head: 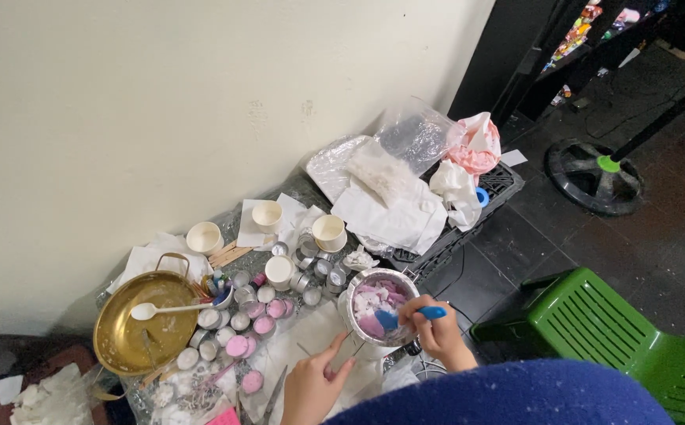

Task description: The recorder cuts a piece of pink candle wax and stirs it in a melting pot on an electric hot plate.

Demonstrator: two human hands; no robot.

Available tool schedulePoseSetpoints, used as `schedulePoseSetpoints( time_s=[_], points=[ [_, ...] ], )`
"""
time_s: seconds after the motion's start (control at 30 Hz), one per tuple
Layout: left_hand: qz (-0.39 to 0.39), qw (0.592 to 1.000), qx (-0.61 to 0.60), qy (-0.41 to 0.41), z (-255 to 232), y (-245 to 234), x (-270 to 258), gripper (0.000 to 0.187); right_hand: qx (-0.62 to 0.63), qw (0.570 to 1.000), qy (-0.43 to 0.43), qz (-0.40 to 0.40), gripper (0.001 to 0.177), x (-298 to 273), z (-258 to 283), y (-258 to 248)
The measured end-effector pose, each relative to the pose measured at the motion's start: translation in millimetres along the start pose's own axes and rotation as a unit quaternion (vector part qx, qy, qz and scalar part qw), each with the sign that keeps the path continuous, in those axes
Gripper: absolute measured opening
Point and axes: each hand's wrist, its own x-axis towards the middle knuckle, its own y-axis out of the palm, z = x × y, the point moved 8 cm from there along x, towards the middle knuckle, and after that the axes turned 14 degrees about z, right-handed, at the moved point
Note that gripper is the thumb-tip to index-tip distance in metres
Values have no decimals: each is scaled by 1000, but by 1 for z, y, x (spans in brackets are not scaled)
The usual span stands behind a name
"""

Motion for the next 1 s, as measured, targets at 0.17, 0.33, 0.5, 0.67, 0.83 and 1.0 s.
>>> schedulePoseSetpoints(
  time_s=[0.17, 0.33, 0.5, 0.67, 0.83, 1.0],
  points=[
    [-12, 1000, -10, -6, -14, -11, -14, 52, 65, 990, -3, -129, 30, -23, -12, -10],
    [-10, 1000, -8, 6, -15, -10, -11, 57, 5, 997, 33, -73, 28, -7, -1, -1],
    [-23, 1000, -10, 9, -18, -14, -13, 57, 18, 990, -120, -69, 28, -20, 3, 1],
    [-27, 1000, 3, 14, -16, -13, -13, 51, 33, 994, -102, -24, 29, 7, 38, 5],
    [-25, 1000, -16, 6, -9, -9, -9, 51, -18, 998, -55, -19, 33, -3, 16, -4],
    [3, 1000, 4, -14, -19, -15, -13, 51, -86, 993, -31, -78, 31, 10, 29, -18]
  ],
)
